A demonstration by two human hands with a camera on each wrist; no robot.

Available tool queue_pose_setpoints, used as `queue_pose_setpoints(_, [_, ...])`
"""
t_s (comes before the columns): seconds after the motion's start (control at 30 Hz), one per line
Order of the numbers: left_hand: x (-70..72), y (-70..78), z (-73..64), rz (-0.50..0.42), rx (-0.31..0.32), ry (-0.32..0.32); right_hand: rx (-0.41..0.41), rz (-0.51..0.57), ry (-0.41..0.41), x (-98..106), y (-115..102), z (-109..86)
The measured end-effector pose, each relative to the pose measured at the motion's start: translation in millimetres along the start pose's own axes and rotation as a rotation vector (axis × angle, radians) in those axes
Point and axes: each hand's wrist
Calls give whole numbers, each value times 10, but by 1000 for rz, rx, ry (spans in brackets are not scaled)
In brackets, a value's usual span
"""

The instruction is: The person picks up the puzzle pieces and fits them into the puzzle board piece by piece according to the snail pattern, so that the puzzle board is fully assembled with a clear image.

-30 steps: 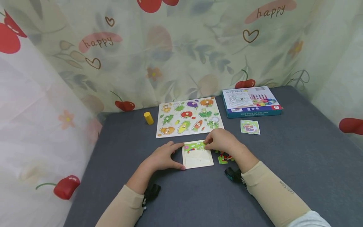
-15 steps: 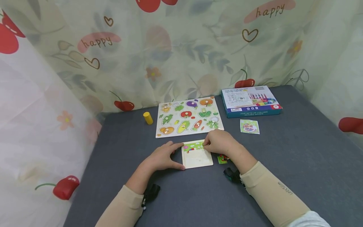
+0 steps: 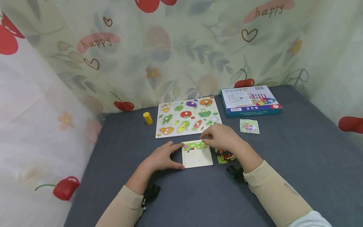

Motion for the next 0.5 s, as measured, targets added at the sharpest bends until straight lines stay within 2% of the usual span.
queue_pose_setpoints(0.23, [-2, 0, 5, -3, 5, 0, -40, 55, 58, 225, -55, -113])
queue_pose_setpoints(0.5, [-3, -1, -21, -13, 1, 7, -96, 122, 115, 439, 9, -223])
Point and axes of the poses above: each hand's wrist, its own z-axis towards the middle knuckle, its own x-axis out of the back of the hand, y = z × x, and after that the axes turned 5 degrees about -z, right-handed
